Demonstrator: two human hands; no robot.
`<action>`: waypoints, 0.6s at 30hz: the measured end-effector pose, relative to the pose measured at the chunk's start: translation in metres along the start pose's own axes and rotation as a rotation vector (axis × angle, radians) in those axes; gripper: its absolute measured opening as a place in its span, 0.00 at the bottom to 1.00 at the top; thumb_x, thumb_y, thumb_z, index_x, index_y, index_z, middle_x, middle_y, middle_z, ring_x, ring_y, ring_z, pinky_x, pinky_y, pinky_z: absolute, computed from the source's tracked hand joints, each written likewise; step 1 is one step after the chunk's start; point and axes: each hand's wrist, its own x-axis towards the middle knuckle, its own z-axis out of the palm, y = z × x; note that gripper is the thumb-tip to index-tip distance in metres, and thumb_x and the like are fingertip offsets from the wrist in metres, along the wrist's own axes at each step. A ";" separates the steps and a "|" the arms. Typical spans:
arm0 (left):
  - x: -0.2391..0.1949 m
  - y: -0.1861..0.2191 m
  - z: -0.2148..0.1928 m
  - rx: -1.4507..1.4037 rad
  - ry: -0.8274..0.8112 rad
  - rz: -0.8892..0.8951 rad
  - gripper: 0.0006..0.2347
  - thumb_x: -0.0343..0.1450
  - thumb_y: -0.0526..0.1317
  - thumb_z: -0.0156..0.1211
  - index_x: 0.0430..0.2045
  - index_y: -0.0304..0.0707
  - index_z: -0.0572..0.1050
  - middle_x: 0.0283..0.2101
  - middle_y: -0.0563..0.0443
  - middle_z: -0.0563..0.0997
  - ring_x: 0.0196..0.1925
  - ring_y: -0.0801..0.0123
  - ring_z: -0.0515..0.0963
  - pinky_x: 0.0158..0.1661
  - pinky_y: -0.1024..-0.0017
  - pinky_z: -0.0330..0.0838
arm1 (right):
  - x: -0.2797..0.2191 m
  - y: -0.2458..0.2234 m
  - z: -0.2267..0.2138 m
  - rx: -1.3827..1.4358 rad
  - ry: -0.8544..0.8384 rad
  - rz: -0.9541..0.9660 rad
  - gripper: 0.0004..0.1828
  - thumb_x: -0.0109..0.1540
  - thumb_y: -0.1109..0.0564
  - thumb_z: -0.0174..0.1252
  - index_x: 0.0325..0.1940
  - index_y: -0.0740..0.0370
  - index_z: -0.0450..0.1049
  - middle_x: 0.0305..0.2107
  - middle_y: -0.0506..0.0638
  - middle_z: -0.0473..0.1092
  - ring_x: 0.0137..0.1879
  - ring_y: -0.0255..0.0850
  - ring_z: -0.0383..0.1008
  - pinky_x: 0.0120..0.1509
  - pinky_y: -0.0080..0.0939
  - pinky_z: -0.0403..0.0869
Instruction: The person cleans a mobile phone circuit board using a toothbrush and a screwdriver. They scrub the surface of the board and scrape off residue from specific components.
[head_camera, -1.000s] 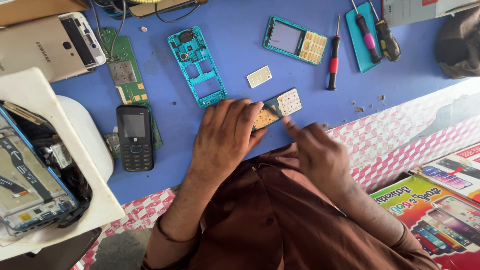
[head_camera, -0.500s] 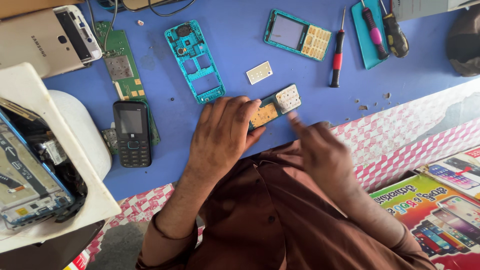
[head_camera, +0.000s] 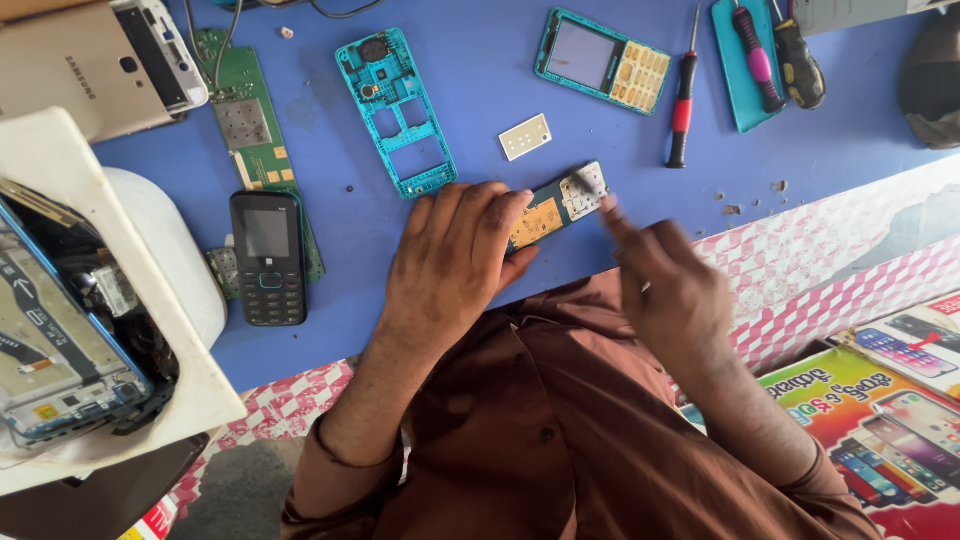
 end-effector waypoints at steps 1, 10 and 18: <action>0.000 0.000 0.001 -0.004 0.005 0.000 0.24 0.68 0.41 0.75 0.56 0.36 0.69 0.51 0.49 0.76 0.52 0.60 0.76 0.50 0.59 0.70 | -0.003 -0.001 0.002 0.021 -0.005 -0.054 0.29 0.63 0.66 0.56 0.69 0.52 0.72 0.40 0.51 0.73 0.27 0.41 0.71 0.27 0.41 0.70; -0.001 -0.001 0.000 -0.002 -0.001 -0.011 0.25 0.69 0.42 0.74 0.57 0.36 0.69 0.52 0.48 0.75 0.54 0.59 0.76 0.52 0.59 0.70 | 0.005 -0.004 -0.005 -0.123 -0.003 0.031 0.26 0.66 0.67 0.57 0.68 0.53 0.74 0.33 0.48 0.72 0.20 0.37 0.64 0.22 0.42 0.65; -0.003 -0.002 0.003 -0.010 0.011 -0.007 0.24 0.68 0.42 0.73 0.56 0.35 0.69 0.52 0.47 0.76 0.52 0.58 0.76 0.50 0.59 0.70 | 0.016 -0.003 -0.010 -0.112 0.031 0.049 0.26 0.67 0.66 0.56 0.68 0.50 0.75 0.34 0.50 0.70 0.27 0.44 0.70 0.29 0.46 0.69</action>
